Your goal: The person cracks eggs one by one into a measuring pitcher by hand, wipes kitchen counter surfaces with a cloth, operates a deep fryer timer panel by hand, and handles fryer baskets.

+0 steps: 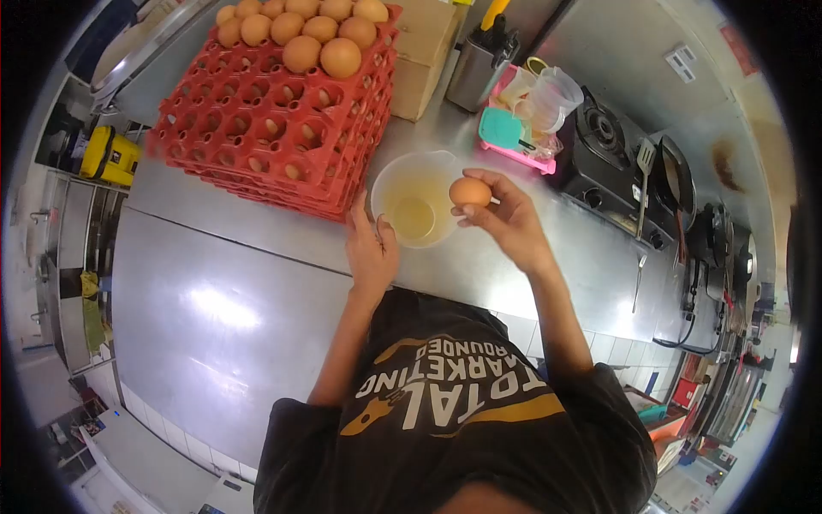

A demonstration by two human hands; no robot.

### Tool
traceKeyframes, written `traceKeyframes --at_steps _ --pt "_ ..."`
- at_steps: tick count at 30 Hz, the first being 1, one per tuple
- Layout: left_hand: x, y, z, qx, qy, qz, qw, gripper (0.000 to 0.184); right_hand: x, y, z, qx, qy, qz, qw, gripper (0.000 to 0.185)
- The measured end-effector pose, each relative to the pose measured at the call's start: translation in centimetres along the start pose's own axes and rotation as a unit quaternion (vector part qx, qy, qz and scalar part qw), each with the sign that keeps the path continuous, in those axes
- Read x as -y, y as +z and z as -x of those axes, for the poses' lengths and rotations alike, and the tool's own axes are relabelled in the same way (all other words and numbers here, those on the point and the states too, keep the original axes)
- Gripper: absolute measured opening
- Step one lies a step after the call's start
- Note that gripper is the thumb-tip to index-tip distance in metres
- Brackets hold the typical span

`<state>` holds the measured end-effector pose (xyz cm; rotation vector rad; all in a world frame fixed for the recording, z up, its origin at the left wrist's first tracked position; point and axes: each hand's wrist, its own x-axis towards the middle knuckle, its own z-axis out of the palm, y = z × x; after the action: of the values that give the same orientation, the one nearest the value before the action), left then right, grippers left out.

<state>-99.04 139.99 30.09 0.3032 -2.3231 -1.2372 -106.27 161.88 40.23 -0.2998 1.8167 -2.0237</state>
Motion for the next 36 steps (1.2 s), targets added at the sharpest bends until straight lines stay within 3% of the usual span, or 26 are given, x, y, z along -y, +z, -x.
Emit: traceKeyframes --at_steps 1,3,4,7,11,13,36 --pt "0.0 0.2 -0.1 -0.023 0.076 -0.034 0.996 0.052 -1.4 -0.1 0.7 -0.004 0.005 -0.002 1.0 0.049" --pt "0.2 0.6 0.1 0.0 0.08 -0.03 0.996 0.057 -3.3 0.4 1.8 -0.098 -0.131 0.254 0.953 0.051" --pt "0.1 0.7 0.1 0.017 0.085 -0.023 0.996 0.062 -3.0 0.2 2.3 -0.089 -0.184 0.371 0.906 0.053" --pt "-0.5 0.7 -0.1 0.041 0.026 -0.019 0.999 0.062 -4.8 0.6 3.0 -0.14 -0.23 0.366 0.891 0.046" --pt "-0.6 0.7 -0.1 0.043 0.05 -0.033 0.997 0.063 -5.3 0.8 3.2 -0.161 -0.242 0.384 0.876 0.045" --pt "-0.8 0.6 -0.2 0.064 0.005 -0.031 0.997 0.063 -5.2 0.7 3.2 -0.156 -0.258 0.403 0.864 0.047" --pt "0.4 0.8 -0.5 0.064 0.022 -0.044 0.997 0.062 -5.4 1.0 2.9 -0.146 -0.278 0.41 0.857 0.052"
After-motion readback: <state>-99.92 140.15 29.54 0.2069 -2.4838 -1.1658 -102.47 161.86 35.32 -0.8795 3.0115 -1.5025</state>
